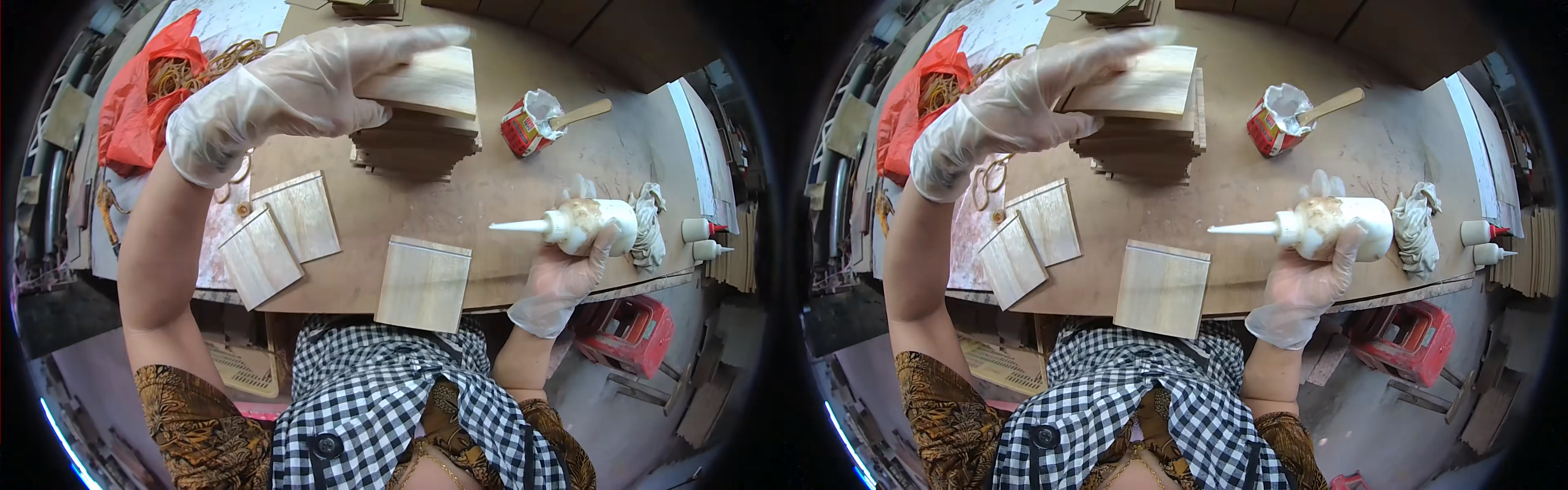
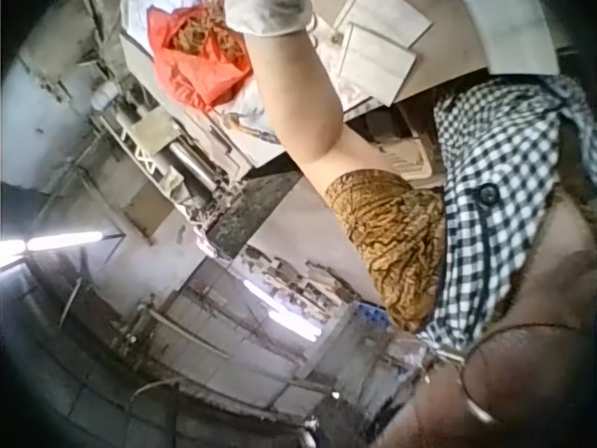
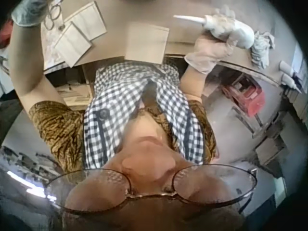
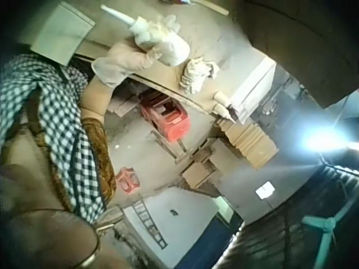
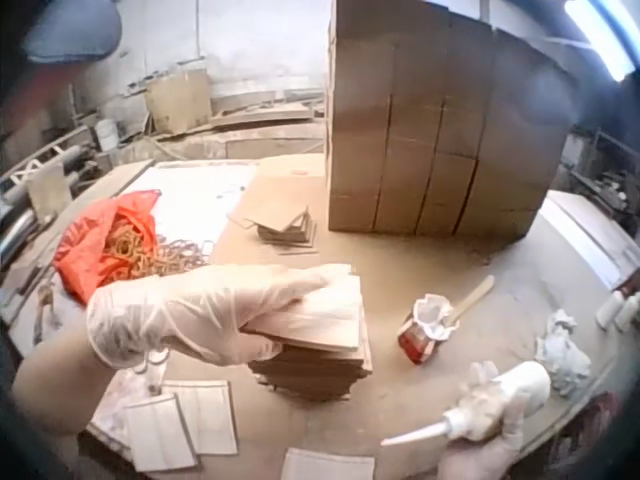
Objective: The person applies glue to the edges of small wooden panels and assembles them into a box shape. They press the glued joints together, secure the structure with a rubber band, and place the finished box into a larger cardboard container.
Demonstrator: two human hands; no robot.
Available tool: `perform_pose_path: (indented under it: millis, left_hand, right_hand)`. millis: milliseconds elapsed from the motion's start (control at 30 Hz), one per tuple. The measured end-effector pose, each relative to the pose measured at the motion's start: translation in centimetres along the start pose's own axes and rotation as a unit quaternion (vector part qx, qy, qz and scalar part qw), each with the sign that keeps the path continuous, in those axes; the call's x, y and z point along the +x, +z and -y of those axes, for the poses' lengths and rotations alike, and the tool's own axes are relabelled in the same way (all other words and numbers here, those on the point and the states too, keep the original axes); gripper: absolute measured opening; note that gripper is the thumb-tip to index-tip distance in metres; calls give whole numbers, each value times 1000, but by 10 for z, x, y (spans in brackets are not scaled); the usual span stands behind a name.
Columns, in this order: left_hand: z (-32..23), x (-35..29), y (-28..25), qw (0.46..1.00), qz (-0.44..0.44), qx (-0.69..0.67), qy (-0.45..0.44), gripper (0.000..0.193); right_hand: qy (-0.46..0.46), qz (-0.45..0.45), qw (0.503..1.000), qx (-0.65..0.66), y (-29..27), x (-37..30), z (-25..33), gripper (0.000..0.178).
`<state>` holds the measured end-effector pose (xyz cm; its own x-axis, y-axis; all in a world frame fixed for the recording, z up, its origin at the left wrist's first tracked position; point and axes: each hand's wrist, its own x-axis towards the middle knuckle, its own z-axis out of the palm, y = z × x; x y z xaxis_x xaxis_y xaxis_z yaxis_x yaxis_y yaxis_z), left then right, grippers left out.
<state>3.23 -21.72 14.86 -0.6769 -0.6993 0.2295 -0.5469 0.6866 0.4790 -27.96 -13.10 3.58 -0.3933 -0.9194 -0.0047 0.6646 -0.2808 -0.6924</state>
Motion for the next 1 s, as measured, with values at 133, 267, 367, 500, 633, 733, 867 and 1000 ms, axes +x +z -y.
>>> perform_pose_path:
  millis: [133, 267, 367, 500, 633, 733, 867, 1000]
  left_hand:
    - [-10, -11, -5, 967, -64, 230, 89, 48]
    - [-59, -52, 4, 934, -152, 315, 74, 29]
    - [-76, -96, 49, 972, -120, 197, 48, 30]
    - [-70, -123, 130, 996, -91, -23, -4, 33]
    - [-71, -138, 141, 990, -124, 7, -66, 39]
    - [-88, -154, 137, 995, -80, 39, -51, 43]
    - [-109, -150, 165, 999, -37, 21, -11, 41]
    - [-102, -159, 189, 993, -97, 68, 6, 42]
  right_hand:
    - [34, 33, 996, 82, -9, 1, 7, 57]
    - [7, 1, 996, 84, -25, 2, 11, 62]
    - [-2, 8, 998, 63, -33, 7, 7, 75]
    - [19, 26, 999, 19, -11, -6, -3, 78]
    - [52, 78, 995, -39, 3, -29, -16, 83]
    - [55, 130, 986, -89, 20, -49, -28, 84]
    - [80, 172, 974, -127, 45, -71, -38, 87]
    - [77, 208, 957, -187, 51, -85, -46, 90]
